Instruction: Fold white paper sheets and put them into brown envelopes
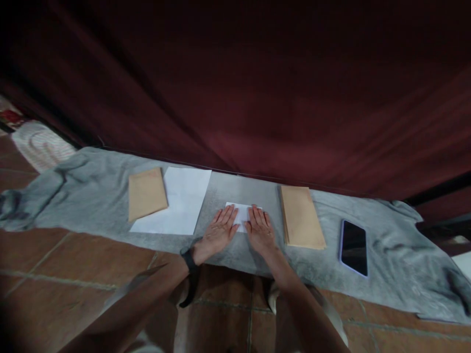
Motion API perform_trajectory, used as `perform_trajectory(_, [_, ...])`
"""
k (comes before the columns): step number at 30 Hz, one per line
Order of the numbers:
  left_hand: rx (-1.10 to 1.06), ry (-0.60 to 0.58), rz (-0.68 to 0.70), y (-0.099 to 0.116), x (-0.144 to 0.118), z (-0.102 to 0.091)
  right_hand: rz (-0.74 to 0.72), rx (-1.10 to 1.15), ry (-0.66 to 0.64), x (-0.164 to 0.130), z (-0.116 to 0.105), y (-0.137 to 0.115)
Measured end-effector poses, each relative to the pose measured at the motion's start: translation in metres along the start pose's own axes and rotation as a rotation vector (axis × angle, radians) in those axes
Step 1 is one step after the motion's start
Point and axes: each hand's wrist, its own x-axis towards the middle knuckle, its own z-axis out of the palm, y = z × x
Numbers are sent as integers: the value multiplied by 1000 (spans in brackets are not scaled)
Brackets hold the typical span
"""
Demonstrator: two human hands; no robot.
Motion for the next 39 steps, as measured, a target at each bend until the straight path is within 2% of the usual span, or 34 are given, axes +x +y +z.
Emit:
perform_trajectory(6, [-91, 42, -133, -22, 6, -16, 93, 17, 75, 1, -2, 12])
perform_trajectory(9, [-314, 51, -182, -30, 14, -24, 114, 27, 97, 1, -4, 13])
perform_trajectory(13, [-692, 89, -349, -32, 23, -27, 137, 43, 63, 5, -11, 5])
perform_trajectory(18, [-1108, 133, -597, -33, 32, -27, -41, 92, -63, 2, -21, -17])
perform_trajectory(21, [-1296, 113, -710, -33, 33, -30, -111, 89, -108, -2, -25, -26])
perform_trajectory(25, [-1390, 59, -758, -30, 33, -35, -105, 81, -120, -2, -27, -30])
perform_trajectory(30, [-1567, 70, -775, -24, 38, -42, -41, 112, -97, 6, -36, -29])
perform_trajectory(32, [-1672, 96, -744, -24, 41, -49, 17, 211, -67, 12, -43, -25])
perform_trajectory(34, [-1757, 102, -702, -24, 45, -55, 111, 417, 7, 20, -51, -19])
perform_trajectory(37, [-1758, 118, -684, -21, 46, -58, 302, 875, 141, 31, -58, -15])
perform_trajectory(39, [-1688, 130, -702, -15, 44, -55, 410, 1193, 160, 34, -57, -17])
